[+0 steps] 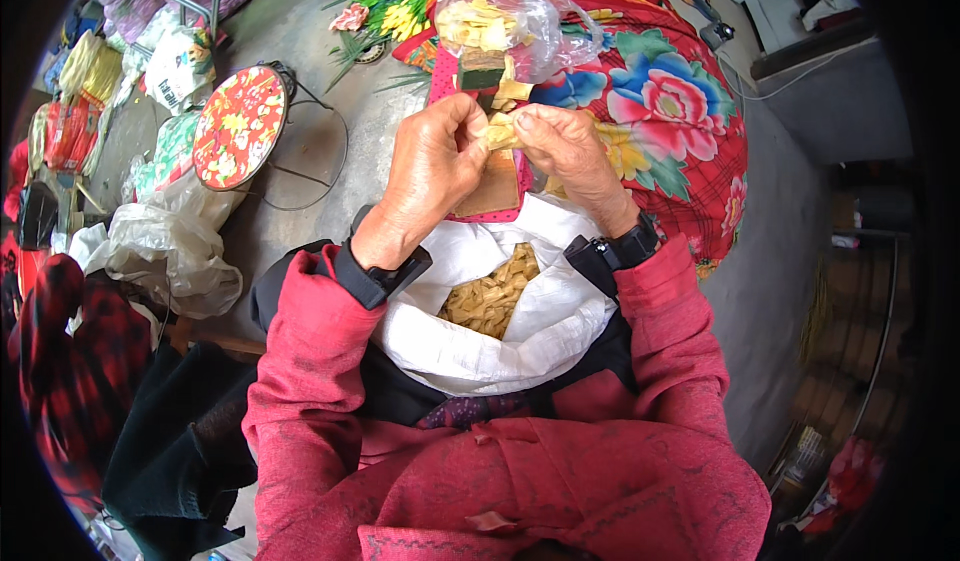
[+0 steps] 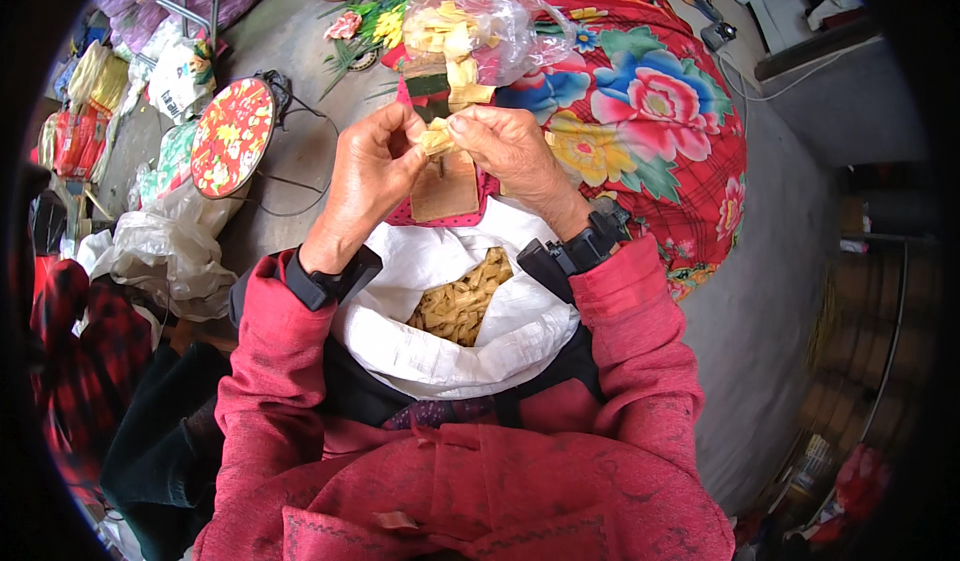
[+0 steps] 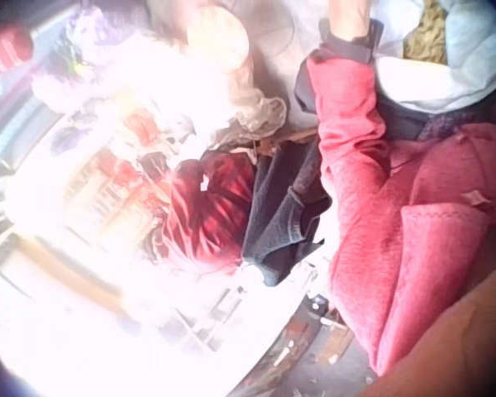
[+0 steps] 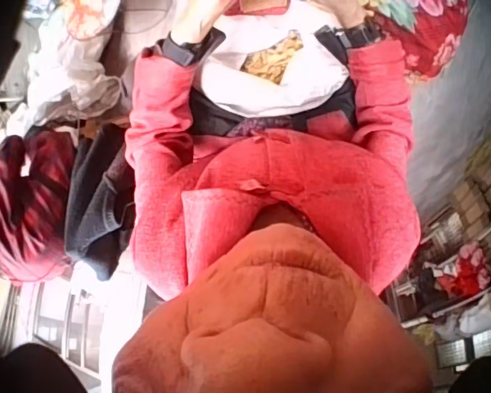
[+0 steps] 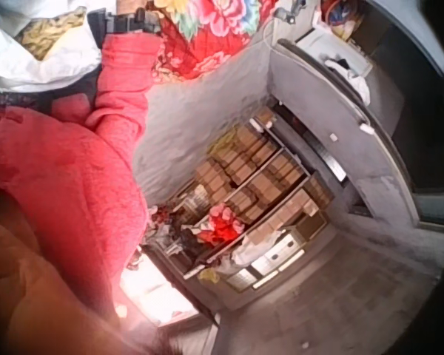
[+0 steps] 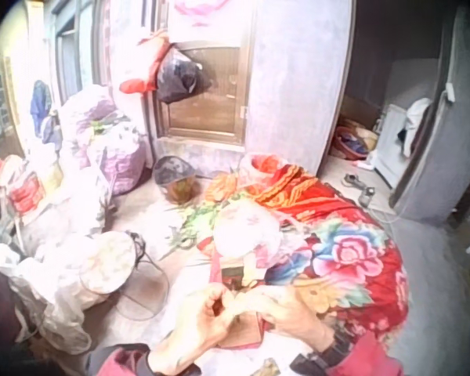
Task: The person sits on the floor and uses a small knife to cut dried vegetable strips into smaller pieces, collecting them in a white cloth bag. The person repeatedly picks up strips, cuts them, and places the pieces into the bag.
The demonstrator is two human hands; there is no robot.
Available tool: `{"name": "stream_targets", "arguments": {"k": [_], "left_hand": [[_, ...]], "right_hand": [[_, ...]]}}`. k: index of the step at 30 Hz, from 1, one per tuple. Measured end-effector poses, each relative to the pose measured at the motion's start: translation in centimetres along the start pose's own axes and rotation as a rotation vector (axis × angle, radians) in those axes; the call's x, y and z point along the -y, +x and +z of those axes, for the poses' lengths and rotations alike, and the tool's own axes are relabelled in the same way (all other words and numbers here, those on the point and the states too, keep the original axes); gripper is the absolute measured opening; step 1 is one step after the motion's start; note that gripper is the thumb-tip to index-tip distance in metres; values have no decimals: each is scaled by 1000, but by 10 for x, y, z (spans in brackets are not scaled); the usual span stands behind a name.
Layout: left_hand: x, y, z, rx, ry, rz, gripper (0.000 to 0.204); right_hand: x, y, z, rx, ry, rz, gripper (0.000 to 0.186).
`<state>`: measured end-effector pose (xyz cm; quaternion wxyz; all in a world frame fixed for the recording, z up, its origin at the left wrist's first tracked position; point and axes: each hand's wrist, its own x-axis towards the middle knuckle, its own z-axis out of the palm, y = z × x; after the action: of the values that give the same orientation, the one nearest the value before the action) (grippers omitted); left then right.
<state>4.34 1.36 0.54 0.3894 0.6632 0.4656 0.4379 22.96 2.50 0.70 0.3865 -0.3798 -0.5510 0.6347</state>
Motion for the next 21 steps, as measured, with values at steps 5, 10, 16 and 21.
{"name": "stream_targets", "arguments": {"k": [5, 10, 16, 21], "left_hand": [[0, -4, -10, 191, 66, -71, 23], [-10, -11, -19, 178, -316, -130, 25], [-8, -13, -27, 177, -529, -261, 14], [6, -13, -11, 217, -598, -183, 19]], "right_hand": [[-12, 5, 7, -29, -223, -152, 27], [-6, 12, 3, -288, -202, -141, 30], [-7, 11, -3, -274, -499, -188, 31], [-17, 14, 10, -175, -569, -209, 31]]}}
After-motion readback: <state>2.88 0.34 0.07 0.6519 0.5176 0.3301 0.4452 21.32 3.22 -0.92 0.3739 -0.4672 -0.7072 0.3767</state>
